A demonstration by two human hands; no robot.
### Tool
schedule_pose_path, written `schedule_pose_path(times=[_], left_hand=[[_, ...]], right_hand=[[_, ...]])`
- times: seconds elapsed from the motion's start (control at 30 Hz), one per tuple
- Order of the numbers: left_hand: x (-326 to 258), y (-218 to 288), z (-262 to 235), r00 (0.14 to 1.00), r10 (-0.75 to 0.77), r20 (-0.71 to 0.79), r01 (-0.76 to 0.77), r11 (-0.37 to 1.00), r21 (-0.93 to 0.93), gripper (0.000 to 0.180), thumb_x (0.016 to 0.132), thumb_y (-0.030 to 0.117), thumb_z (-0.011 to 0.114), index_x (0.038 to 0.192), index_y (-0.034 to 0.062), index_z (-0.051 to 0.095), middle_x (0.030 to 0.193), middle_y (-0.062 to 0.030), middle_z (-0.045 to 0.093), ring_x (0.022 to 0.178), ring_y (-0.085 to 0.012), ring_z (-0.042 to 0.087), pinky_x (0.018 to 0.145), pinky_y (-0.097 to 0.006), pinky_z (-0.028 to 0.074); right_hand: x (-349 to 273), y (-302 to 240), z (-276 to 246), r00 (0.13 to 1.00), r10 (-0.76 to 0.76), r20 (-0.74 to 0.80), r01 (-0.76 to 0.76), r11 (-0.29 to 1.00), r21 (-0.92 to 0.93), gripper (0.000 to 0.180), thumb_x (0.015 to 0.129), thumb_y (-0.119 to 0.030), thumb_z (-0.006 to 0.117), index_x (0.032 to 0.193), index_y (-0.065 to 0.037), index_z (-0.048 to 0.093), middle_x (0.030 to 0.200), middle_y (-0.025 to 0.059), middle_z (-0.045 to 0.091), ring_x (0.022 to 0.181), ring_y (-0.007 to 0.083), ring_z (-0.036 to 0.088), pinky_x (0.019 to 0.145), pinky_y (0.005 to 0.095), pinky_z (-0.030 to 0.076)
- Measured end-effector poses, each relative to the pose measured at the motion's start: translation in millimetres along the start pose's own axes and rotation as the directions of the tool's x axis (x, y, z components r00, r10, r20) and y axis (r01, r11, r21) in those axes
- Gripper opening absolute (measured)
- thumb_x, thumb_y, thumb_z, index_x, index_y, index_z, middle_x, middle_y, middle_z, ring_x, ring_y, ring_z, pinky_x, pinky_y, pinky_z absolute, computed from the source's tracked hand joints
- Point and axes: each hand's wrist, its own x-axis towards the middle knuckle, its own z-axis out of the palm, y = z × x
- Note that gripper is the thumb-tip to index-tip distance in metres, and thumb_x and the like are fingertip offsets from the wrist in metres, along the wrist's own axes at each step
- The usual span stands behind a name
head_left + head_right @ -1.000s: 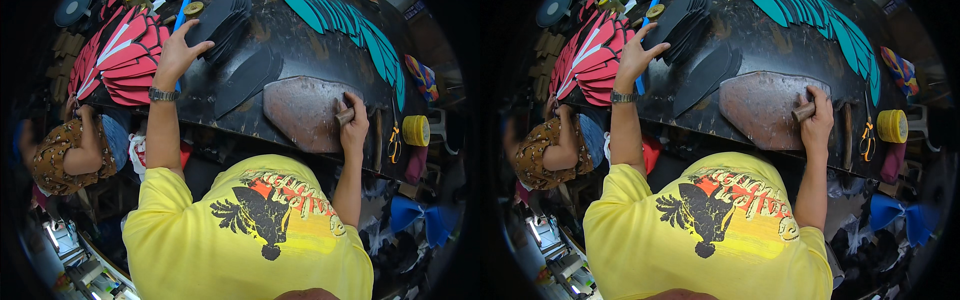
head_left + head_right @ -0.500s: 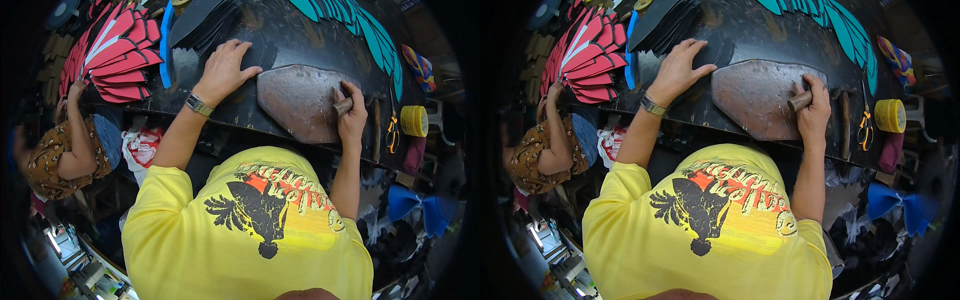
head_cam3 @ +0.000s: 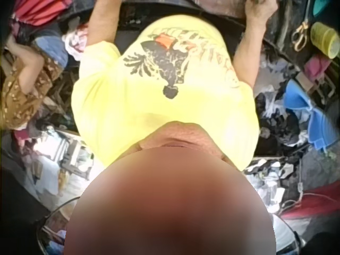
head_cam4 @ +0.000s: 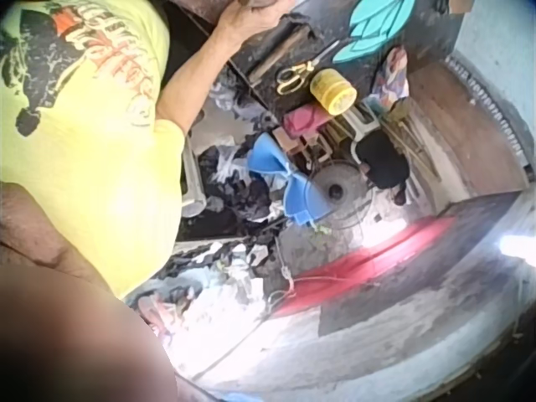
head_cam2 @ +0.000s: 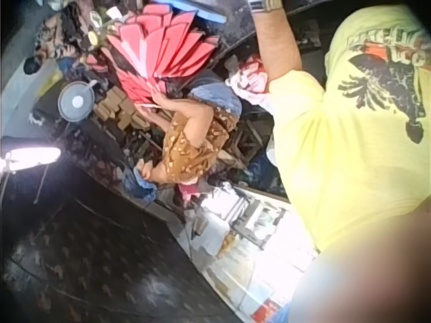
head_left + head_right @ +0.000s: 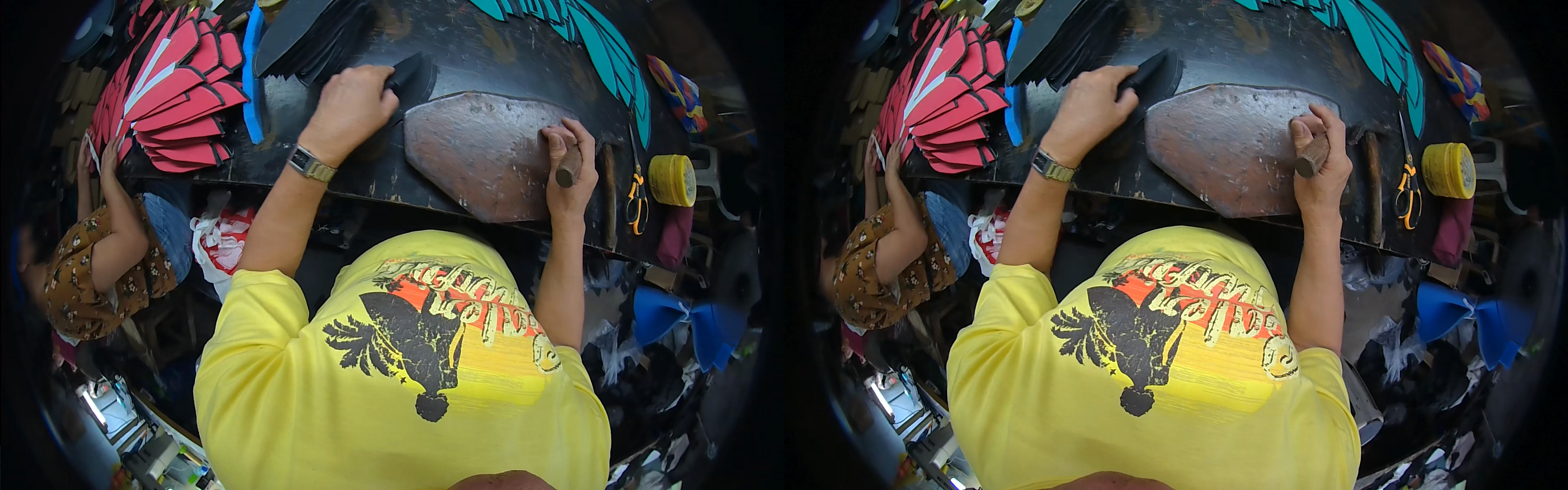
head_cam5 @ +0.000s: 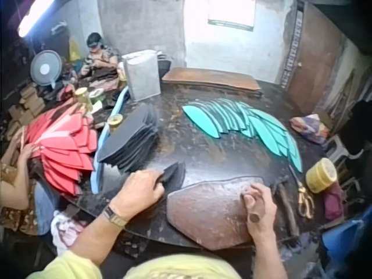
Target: The person uses a small knife to cut the edges of teal and black foam pieces on a workbench. They then use scissors to trim the edges of black foam pieces. The person stacks the finished pieces on the table.
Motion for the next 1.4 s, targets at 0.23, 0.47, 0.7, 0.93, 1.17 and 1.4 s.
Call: schedule_pose_path(times=[0.23, 0.47, 0.7, 0.93, 1.17, 1.4], left_hand=[[1.2, 6.9, -53.5, 0.975, -0.072, -0.212, -0.081, 0.768, -0.635, 0.032, 0.090, 0.019, 0.074, 0.119, 0.0049, 0.070, 0.098, -0.0083, 0.075, 0.078, -0.0147, 0.070, 0.065, -0.028, 0.054], [-16.8, 81.4, -14.0, 0.946, 0.024, 0.323, 0.314, 0.170, -0.934, 0.042, 0.093, 0.014, 0.074, 0.128, 0.0019, 0.057, 0.102, -0.0068, 0.070, 0.079, -0.0080, 0.067, 0.057, -0.020, 0.055], [-6.8, 83.8, 27.1, 0.882, 0.159, 0.444, 0.392, 0.274, -0.878, 0.040, 0.095, 0.022, 0.073, 0.128, 0.0024, 0.062, 0.095, 0.0012, 0.069, 0.080, -0.0044, 0.062, 0.065, -0.020, 0.050], [-2.9, 84.2, 42.9, 0.839, 0.286, 0.463, 0.213, 0.610, -0.763, 0.027, 0.092, 0.020, 0.075, 0.106, -0.0022, 0.071, 0.084, 0.0030, 0.067, 0.076, -0.0039, 0.057, 0.068, -0.024, 0.050], [-9.7, 95.5, 33.0, 0.889, 0.270, 0.371, -0.012, 0.822, -0.569, 0.038, 0.077, 0.013, 0.079, 0.113, 0.0020, 0.071, 0.077, -0.0100, 0.068, 0.067, -0.0218, 0.065, 0.065, -0.033, 0.051], [-9.9, 97.4, 36.1, 0.927, 0.297, 0.229, -0.145, 0.847, -0.512, 0.035, 0.080, 0.012, 0.077, 0.113, 0.0018, 0.072, 0.084, -0.0136, 0.073, 0.075, -0.0256, 0.071, 0.073, -0.034, 0.056]], right_hand=[[2.8, -8.1, -8.9, 0.988, 0.153, 0.014, -0.152, 0.953, 0.261, 0.022, 0.100, -0.019, 0.068, 0.114, -0.004, 0.063, 0.074, 0.0039, 0.067, 0.071, 0.0122, 0.065, 0.070, 0.0249, 0.051], [-28.1, -65.2, -4.2, 0.958, 0.197, 0.207, -0.275, 0.838, 0.472, 0.019, 0.092, -0.014, 0.074, 0.101, -0.003, 0.060, 0.097, 0.0069, 0.067, 0.082, 0.0118, 0.062, 0.075, 0.0261, 0.050], [-39.9, -93.0, -25.8, 0.676, 0.566, 0.471, -0.717, 0.362, 0.596, 0.027, 0.086, -0.006, 0.076, 0.102, -0.004, 0.054, 0.093, 0.0080, 0.066, 0.079, 0.0109, 0.065, 0.067, 0.0241, 0.056], [-53.1, -91.4, -50.2, 0.713, 0.460, 0.529, -0.620, 0.766, 0.169, 0.020, 0.093, -0.016, 0.073, 0.096, -0.001, 0.060, 0.082, 0.0044, 0.062, 0.071, 0.0122, 0.056, 0.067, 0.0268, 0.046], [-38.6, -64.6, -39.8, 0.954, 0.180, 0.238, -0.216, 0.967, 0.135, 0.015, 0.091, -0.009, 0.072, 0.095, 0.001, 0.063, 0.088, 0.0057, 0.063, 0.078, 0.0107, 0.058, 0.070, 0.0262, 0.047], [-36.2, -48.0, -11.3, 0.961, 0.116, 0.249, -0.166, 0.968, 0.187, 0.012, 0.086, -0.006, 0.072, 0.090, -0.001, 0.062, 0.081, 0.0052, 0.067, 0.074, 0.0097, 0.063, 0.067, 0.0254, 0.051]])
